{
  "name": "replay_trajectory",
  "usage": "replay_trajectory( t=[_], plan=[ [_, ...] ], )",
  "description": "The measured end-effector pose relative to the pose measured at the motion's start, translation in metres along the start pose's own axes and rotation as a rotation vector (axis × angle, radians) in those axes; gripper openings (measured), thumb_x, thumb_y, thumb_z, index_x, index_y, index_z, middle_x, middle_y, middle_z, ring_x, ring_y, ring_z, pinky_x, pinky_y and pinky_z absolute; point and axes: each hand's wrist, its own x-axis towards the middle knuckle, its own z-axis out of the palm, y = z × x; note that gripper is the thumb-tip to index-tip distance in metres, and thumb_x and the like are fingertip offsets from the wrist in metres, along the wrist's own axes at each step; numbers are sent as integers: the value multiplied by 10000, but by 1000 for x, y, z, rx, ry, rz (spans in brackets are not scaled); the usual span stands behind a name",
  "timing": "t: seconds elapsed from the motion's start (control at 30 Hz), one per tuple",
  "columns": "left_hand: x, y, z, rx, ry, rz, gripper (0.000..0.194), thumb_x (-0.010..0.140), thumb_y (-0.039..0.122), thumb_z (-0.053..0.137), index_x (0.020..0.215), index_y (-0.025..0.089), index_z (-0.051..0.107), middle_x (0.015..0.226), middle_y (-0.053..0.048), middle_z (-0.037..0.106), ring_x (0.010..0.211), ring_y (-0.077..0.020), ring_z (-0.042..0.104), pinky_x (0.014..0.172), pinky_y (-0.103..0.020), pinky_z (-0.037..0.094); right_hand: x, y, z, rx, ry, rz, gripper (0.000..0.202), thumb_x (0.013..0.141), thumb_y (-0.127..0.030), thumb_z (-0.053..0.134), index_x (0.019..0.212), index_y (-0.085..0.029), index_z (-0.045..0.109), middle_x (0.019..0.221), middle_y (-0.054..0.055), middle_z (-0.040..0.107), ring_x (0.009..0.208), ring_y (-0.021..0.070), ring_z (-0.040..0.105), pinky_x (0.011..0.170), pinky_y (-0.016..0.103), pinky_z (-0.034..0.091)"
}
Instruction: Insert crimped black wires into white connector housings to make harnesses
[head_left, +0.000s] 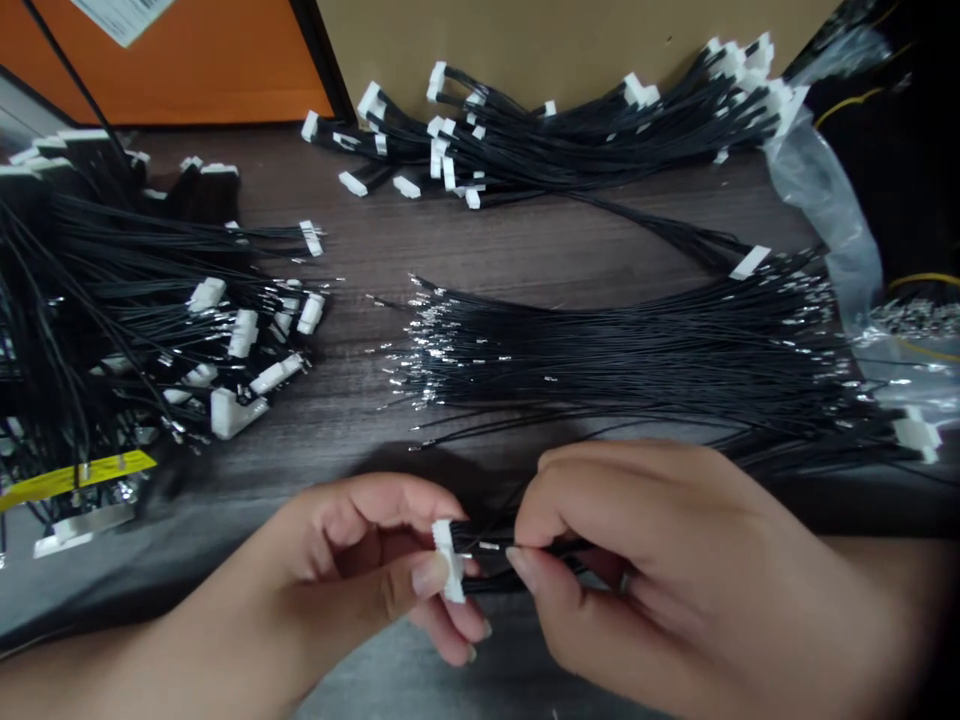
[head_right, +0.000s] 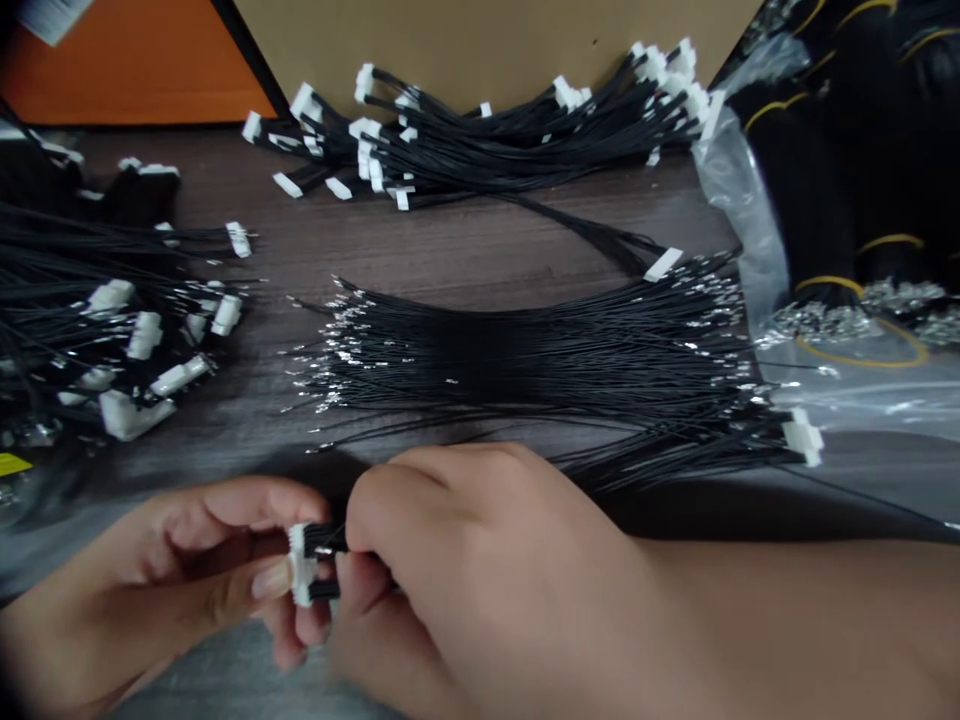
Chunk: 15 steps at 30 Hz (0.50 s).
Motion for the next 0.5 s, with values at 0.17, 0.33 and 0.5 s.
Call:
replay_trajectory(
  t=[0.17,0.33,0.5],
  plan=[
    [1,-1,0,0,-2,4,108,937,284,924,1036,260,886,849,28,927,761,-111,876,753,-149,683,-1,2,1,-14,11,-1,282,967,-146,506,723,-186,642,605,-94,539,492,19,431,473,164,329],
    [2,3,3,-12,5,5,160,888,304,966,1011,239,887,810,15,920,725,-122,872,727,-155,676,2,7,3,9,20,-86,234,948,-84,528,754,-179,618,632,-93,513,519,23,404,500,157,318],
    [0,5,6,45,57,17,130,900,304,950,994,239,888,814,40,918,725,-131,866,724,-173,662,5,9,2,72,-10,-90,227,927,-48,555,748,-177,610,646,-91,526,548,31,422,520,162,322]
  ],
)
